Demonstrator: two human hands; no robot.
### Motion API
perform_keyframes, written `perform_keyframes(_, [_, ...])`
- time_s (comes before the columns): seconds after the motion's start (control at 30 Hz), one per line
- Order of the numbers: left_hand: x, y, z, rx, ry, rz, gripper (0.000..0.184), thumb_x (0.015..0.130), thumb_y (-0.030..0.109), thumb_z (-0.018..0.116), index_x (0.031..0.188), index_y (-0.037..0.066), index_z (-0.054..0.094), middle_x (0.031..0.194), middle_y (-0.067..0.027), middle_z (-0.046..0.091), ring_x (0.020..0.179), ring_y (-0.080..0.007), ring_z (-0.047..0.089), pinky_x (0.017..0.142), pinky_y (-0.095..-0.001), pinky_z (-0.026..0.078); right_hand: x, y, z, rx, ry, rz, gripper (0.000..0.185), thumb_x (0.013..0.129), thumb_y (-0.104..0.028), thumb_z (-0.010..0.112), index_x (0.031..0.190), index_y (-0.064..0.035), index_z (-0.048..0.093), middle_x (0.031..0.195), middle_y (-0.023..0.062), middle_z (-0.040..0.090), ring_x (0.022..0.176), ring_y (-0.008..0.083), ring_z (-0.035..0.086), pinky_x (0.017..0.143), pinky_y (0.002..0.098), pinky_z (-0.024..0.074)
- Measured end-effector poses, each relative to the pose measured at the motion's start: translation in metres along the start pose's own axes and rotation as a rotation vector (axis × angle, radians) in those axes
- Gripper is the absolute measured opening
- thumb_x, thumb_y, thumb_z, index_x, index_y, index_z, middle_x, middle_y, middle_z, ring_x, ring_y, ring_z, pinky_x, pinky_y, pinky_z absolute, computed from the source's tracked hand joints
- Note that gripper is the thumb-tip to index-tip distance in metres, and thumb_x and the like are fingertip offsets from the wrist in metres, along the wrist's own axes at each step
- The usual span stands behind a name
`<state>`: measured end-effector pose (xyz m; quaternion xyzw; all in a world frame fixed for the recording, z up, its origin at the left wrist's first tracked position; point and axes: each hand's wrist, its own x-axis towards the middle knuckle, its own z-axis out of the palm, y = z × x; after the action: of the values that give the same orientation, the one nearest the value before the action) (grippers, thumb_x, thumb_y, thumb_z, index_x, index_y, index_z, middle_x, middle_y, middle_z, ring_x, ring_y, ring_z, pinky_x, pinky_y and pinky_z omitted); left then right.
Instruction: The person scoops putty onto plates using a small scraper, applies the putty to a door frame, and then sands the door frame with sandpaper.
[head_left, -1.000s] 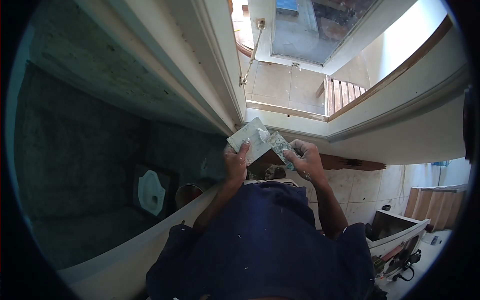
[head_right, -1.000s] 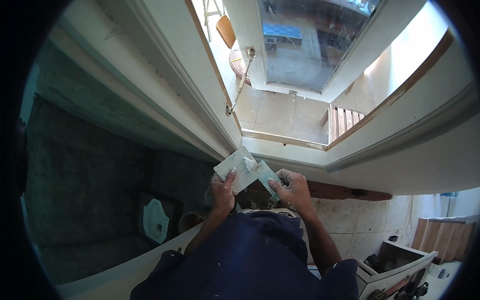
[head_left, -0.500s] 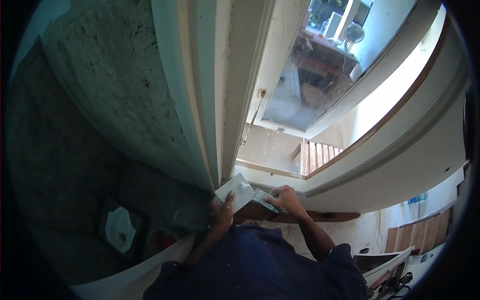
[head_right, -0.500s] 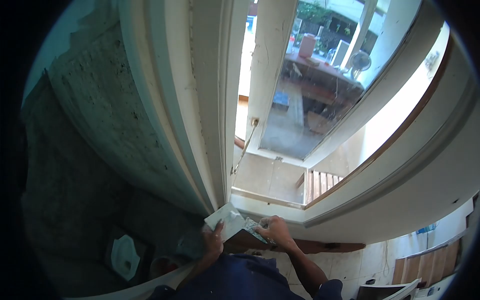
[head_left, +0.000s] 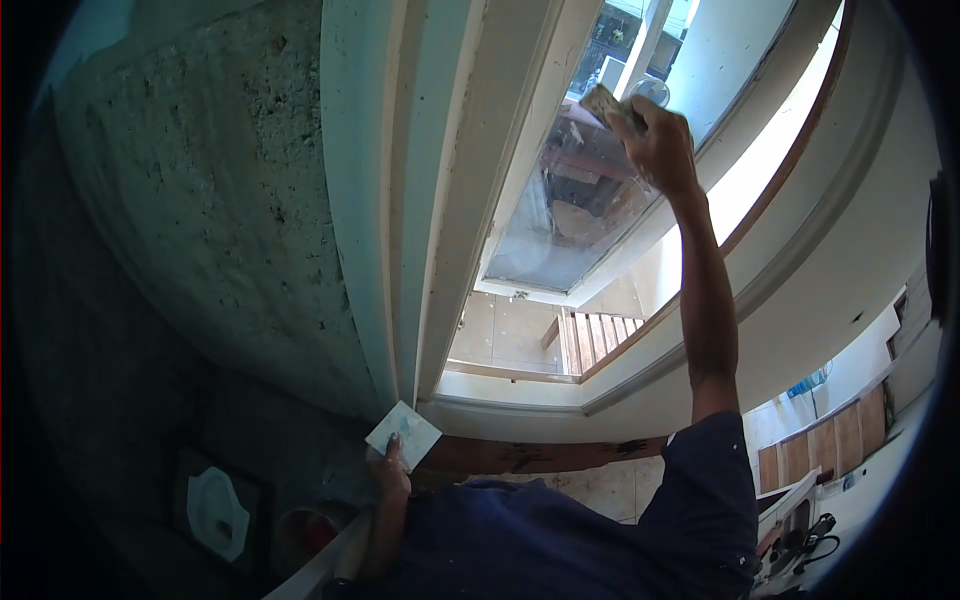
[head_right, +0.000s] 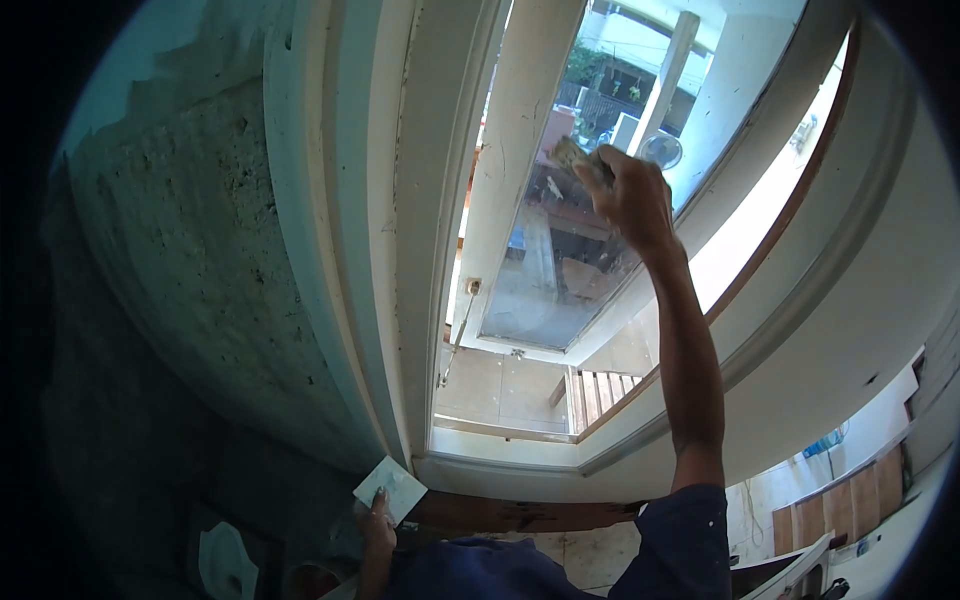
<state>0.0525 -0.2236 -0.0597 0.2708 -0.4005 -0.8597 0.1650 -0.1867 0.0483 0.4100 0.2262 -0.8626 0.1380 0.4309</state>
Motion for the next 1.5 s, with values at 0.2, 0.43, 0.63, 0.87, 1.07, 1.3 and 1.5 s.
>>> perform_keyframes(0.2, [0.008, -0.007, -0.021, 0.023, 0.103, -0.046, 0.029, 0.082, 0.002, 0.061, 0.109, -0.002, 0.052, 0.101, -0.0096, 0.06, 0.091, -0.0206, 0.06, 0.077, -0.0312, 0.049, 0.051, 0.002, -0.005, -0.162, -0.061, -0.078, 0.029, 0.085, -0.031, 0.061, 0.078, -0.0034, 0.06, 0.062, 0.0098, 0.06, 0.052, 0.0156, 0.053, 0.053, 0.031, 0.0437])
perform_keyframes(0.43, [0.008, 0.0, -0.008, -0.027, 0.122, -0.039, 0.031, 0.082, 0.003, 0.062, 0.11, -0.002, 0.052, 0.104, -0.0096, 0.059, 0.094, -0.0212, 0.059, 0.079, -0.0323, 0.049, 0.065, -0.011, 0.004, -0.242, -0.027, -0.095, 0.027, 0.081, -0.028, 0.062, 0.067, -0.0048, 0.059, 0.06, 0.0102, 0.061, 0.054, 0.0247, 0.06, 0.056, 0.0379, 0.0462])
perform_keyframes(0.63, [0.01, -0.001, -0.012, -0.034, 0.124, -0.061, 0.032, 0.081, 0.003, 0.063, 0.11, -0.002, 0.051, 0.103, -0.0096, 0.059, 0.093, -0.021, 0.059, 0.079, -0.032, 0.049, 0.054, -0.012, -0.003, -0.209, 0.053, -0.049, 0.026, 0.079, -0.025, 0.062, 0.063, -0.0041, 0.058, 0.058, 0.0125, 0.059, 0.052, 0.0269, 0.06, 0.054, 0.0374, 0.046])
perform_keyframes(0.87, [0.016, -0.015, -0.012, 0.008, 0.129, -0.088, 0.033, 0.081, 0.004, 0.063, 0.111, -0.002, 0.051, 0.102, -0.0099, 0.059, 0.092, -0.0216, 0.06, 0.079, -0.0328, 0.049, 0.061, -0.018, 0.008, -0.303, 0.072, -0.024, 0.024, 0.078, -0.024, 0.062, 0.064, -0.0047, 0.061, 0.058, 0.011, 0.061, 0.051, 0.0242, 0.061, 0.055, 0.0358, 0.0483])
perform_keyframes(1.07, [0.013, -0.012, -0.013, -0.013, 0.161, -0.115, 0.034, 0.081, 0.004, 0.064, 0.111, -0.001, 0.051, 0.104, -0.0095, 0.059, 0.092, -0.0217, 0.06, 0.08, -0.0332, 0.049, 0.05, -0.027, 0.003, -0.203, 0.038, -0.034, 0.03, 0.081, -0.026, 0.061, 0.062, -0.0027, 0.059, 0.054, 0.0074, 0.057, 0.046, 0.0162, 0.053, 0.053, 0.0324, 0.0458])
perform_keyframes(1.3, [0.01, -0.013, -0.014, -0.008, 0.138, -0.107, 0.034, 0.08, 0.005, 0.065, 0.111, -0.001, 0.051, 0.104, -0.0098, 0.059, 0.094, -0.0221, 0.059, 0.081, -0.0335, 0.048, 0.047, -0.02, 0.016, -0.241, 0.032, 0.017, 0.023, 0.076, -0.024, 0.063, 0.064, -0.0052, 0.062, 0.058, 0.0127, 0.061, 0.053, 0.0278, 0.061, 0.057, 0.0392, 0.0478])
perform_keyframes(1.5, [0.014, -0.028, -0.026, 0.012, 0.146, -0.122, 0.035, 0.08, 0.004, 0.064, 0.112, -0.001, 0.05, 0.104, -0.0094, 0.059, 0.095, -0.0224, 0.059, 0.083, -0.0338, 0.047, 0.058, -0.037, 0.017, -0.266, 0.013, -0.023, 0.022, 0.076, -0.025, 0.061, 0.066, -0.0052, 0.064, 0.06, 0.0143, 0.062, 0.056, 0.0293, 0.063, 0.058, 0.0401, 0.0493])
